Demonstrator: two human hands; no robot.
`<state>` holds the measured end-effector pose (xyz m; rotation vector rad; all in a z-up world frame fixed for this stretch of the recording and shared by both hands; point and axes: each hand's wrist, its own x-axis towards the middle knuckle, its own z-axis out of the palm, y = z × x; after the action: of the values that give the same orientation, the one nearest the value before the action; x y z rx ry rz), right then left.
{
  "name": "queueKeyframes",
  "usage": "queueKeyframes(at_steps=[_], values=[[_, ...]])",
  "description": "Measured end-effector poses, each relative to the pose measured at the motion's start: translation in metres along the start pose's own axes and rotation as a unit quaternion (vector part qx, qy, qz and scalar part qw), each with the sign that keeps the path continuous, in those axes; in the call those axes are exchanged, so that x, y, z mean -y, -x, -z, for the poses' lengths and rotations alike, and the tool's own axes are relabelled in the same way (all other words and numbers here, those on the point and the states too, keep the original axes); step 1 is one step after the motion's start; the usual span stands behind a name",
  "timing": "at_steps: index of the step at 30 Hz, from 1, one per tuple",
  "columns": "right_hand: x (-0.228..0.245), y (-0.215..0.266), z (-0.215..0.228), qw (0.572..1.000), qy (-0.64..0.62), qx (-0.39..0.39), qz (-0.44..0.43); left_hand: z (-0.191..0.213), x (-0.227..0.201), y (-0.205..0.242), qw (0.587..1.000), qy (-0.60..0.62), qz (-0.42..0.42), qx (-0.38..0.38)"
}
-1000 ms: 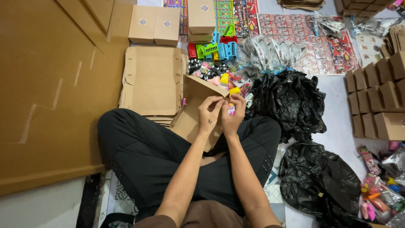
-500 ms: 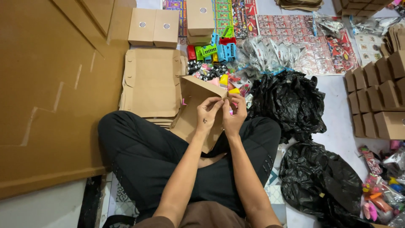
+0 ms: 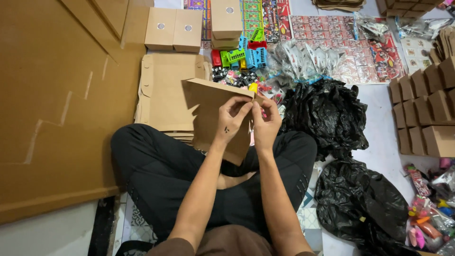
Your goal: The person sits on the floor and assembles small cardboard boxes by folding the flaps and tucking the tabs into slots. They handle multiple flat-packed boxes one at a time, folding them into shape and securing the edges. The workspace is cluttered with packaging materials and toys.
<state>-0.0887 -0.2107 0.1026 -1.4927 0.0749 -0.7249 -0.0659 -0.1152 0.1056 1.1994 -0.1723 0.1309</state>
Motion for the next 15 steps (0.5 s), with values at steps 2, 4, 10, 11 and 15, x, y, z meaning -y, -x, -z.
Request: queueKeyframes(at_steps=[2, 4, 10, 11, 15], values=[[-0.002, -0.004, -0.001, 0.999, -0.033, -0.003, -0.028, -0.003, -0.009, -0.003, 1.000, -0.013, -0.009, 0.002], [0.004, -0.011, -0.006, 0.996, -0.067, -0.005, -0.053, -0.005, -0.023, -0.007, 0.999, -0.026, -0.022, 0.004], [0.009, -0.020, -0.013, 0.974, -0.163, -0.039, -0.156, -0.008, -0.064, -0.019, 0.972, -0.182, -0.149, 0.025], [0.011, -0.019, -0.014, 0.968, -0.181, -0.037, -0.169, -0.007, -0.063, -0.021, 0.969, -0.188, -0.157, 0.031], [-0.001, -0.017, -0.016, 0.958, -0.181, -0.062, -0.215, 0.002, -0.045, -0.026, 0.970, -0.201, -0.121, 0.055]])
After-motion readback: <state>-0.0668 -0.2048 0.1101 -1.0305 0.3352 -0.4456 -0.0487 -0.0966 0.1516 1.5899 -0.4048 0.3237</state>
